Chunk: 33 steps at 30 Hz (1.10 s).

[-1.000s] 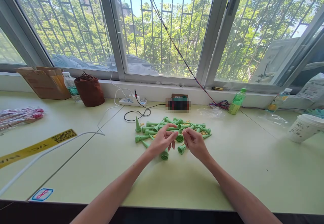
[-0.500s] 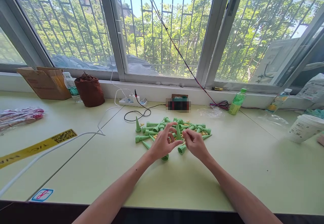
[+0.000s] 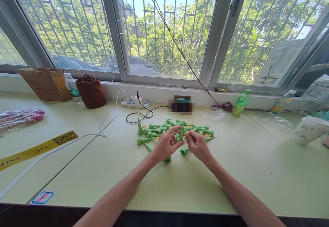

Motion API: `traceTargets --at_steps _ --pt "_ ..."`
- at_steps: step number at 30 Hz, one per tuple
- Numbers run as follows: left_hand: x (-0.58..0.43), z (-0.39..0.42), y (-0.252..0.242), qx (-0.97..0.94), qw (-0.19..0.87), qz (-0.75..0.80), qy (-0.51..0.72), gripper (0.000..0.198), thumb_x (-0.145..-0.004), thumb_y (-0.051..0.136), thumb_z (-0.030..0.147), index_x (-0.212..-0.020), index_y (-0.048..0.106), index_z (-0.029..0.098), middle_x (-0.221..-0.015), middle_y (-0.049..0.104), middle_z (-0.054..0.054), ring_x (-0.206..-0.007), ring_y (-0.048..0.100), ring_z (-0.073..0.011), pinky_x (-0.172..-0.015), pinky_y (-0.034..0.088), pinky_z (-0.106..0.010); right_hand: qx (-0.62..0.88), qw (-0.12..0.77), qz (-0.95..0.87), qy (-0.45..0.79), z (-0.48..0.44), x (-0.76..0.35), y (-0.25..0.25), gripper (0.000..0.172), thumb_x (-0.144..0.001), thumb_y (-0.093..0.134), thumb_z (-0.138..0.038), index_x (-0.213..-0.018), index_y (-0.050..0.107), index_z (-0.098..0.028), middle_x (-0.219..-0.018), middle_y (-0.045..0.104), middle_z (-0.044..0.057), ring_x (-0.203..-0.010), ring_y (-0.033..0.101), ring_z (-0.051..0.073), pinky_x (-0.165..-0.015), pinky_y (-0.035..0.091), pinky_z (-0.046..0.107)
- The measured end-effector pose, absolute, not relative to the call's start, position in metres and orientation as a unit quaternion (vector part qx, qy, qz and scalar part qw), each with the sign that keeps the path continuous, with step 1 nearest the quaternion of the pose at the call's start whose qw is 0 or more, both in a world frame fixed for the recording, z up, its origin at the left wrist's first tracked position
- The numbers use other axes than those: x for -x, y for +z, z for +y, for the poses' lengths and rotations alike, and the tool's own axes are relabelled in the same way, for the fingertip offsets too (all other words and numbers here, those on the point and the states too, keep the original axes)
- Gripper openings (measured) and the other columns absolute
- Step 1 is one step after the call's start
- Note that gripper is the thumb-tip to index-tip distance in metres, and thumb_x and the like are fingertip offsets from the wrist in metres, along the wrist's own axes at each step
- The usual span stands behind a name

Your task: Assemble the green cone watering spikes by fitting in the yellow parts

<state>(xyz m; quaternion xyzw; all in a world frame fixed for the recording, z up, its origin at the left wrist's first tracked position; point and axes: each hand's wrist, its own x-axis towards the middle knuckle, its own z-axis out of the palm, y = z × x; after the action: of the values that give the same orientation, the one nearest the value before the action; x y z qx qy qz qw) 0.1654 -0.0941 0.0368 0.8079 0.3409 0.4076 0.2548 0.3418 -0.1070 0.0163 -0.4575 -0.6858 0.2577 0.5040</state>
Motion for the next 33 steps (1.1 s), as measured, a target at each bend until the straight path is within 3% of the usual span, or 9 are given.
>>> traceTargets --at_steps 10,18,22,28,30,33 --pt "-0.165 -0.091 0.031 -0.821 0.219 0.326 0.414 0.044 -0.084 0.061 0.022 -0.127 0.050 0.023 -0.099 0.064 -0.004 -0.059 0.057 -0.0065 -0.052 0.047 -0.017 0.480 0.478 -0.699 0.229 -0.109 -0.341 0.019 0.036 -0.097 0.041 -0.043 -0.068 0.041 -0.022 -0.048 0.042 -0.005 -0.043 0.038 0.011 -0.045 0.029 0.024" --pt "-0.164 -0.090 0.028 -0.834 0.206 0.309 0.407 0.036 -0.086 0.056 0.020 -0.122 0.052 0.024 -0.107 0.063 -0.004 -0.062 0.057 -0.0074 -0.056 0.049 -0.019 0.463 0.478 -0.662 0.344 -0.105 -0.341 0.014 0.042 -0.095 0.043 -0.051 -0.064 0.041 -0.022 -0.041 0.040 -0.006 -0.033 0.040 0.011 -0.038 0.032 0.024" --pt "-0.165 -0.093 0.033 -0.846 0.206 0.295 0.394 0.033 -0.088 0.053 0.021 -0.121 0.051 0.025 -0.113 0.060 -0.006 -0.068 0.059 -0.0092 -0.060 0.051 -0.022 0.438 0.492 -0.622 0.423 -0.103 -0.341 0.015 0.044 -0.091 0.048 -0.055 -0.062 0.040 -0.023 -0.040 0.037 -0.008 -0.030 0.039 0.011 -0.033 0.030 0.025" --pt "-0.168 -0.096 0.038 -0.822 0.241 0.296 0.422 0.032 -0.091 0.051 0.029 -0.123 0.050 0.026 -0.117 0.055 -0.009 -0.085 0.062 -0.0154 -0.058 0.051 -0.022 0.441 0.550 -0.581 0.406 -0.100 -0.342 0.015 0.044 -0.089 0.051 -0.058 -0.064 0.041 -0.023 -0.045 0.036 -0.007 -0.032 0.039 0.011 -0.032 0.029 0.025" --pt "-0.169 -0.095 0.039 -0.792 0.272 0.327 0.438 0.032 -0.092 0.051 0.035 -0.122 0.048 0.023 -0.107 0.058 -0.008 -0.084 0.061 -0.0155 -0.058 0.050 -0.022 0.443 0.566 -0.573 0.394 -0.100 -0.343 0.016 0.043 -0.090 0.050 -0.058 -0.066 0.042 -0.023 -0.046 0.034 -0.007 -0.033 0.038 0.011 -0.033 0.029 0.025" --pt "-0.169 -0.092 0.040 -0.748 0.340 0.355 0.445 0.037 -0.094 0.048 0.045 -0.120 0.044 0.020 -0.076 0.058 0.000 -0.066 0.058 -0.0133 -0.052 0.045 -0.021 0.448 0.570 -0.594 0.350 -0.103 -0.343 0.018 0.040 -0.092 0.048 -0.055 -0.069 0.045 -0.022 -0.046 0.034 -0.007 -0.036 0.038 0.011 -0.036 0.030 0.026"
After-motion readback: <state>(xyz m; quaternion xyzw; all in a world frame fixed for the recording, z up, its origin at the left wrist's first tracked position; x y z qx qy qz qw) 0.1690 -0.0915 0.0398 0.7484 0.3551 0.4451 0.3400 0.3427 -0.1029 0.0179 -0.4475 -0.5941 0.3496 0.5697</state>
